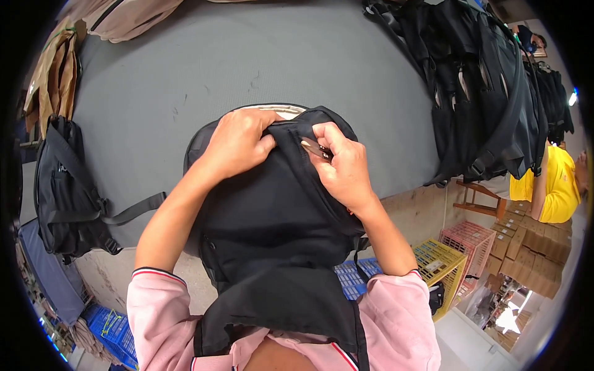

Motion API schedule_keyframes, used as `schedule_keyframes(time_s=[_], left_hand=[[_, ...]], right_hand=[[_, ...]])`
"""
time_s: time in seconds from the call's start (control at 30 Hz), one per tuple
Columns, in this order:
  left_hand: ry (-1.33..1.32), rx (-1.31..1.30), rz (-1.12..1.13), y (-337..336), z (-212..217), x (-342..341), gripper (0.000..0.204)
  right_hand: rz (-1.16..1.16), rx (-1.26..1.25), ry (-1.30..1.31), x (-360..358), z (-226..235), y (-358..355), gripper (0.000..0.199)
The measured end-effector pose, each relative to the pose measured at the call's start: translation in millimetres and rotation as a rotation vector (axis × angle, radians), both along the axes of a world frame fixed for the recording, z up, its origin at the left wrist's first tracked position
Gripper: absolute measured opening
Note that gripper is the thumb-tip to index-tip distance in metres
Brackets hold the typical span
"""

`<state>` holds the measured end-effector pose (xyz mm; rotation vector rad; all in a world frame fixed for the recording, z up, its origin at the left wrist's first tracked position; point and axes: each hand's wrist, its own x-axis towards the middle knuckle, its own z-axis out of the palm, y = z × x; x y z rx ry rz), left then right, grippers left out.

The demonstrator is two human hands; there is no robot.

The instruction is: Trim excess threads and inspect components of a black backpack using small snips.

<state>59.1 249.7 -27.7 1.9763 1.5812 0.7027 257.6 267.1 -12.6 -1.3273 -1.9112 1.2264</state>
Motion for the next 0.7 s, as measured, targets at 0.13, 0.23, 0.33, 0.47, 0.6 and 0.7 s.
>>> schedule_keyframes(time_s=[0.13,0.23,0.33,0.47,0.6,0.7], left_hand=[[-0.181,-0.159,-0.092,2,-3,-2,0.03],[-0.265,-0.332,-0.157,-1,9,-7,0.035],[-0.215,-0.39,-0.085,-7,13,4,0.042],[-0.151,-0.255,0.055,-15,11,16,0.044],[-0.145,-0.167,0.144,-20,8,17,0.038],[-0.126,-0.141,0.167,-21,7,20,0.037]], right_hand=[[0.113,0.445,-0.16,11,-18,-5,0.02],[0.131,0.522,-0.189,15,-24,-12,0.022],[0.137,0.591,-0.193,18,-26,-18,0.026],[0.114,0.309,-0.175,26,-17,-23,0.032],[0.106,0.39,-0.267,13,28,-20,0.038],[0.148,0.54,-0.297,8,38,-12,0.032]])
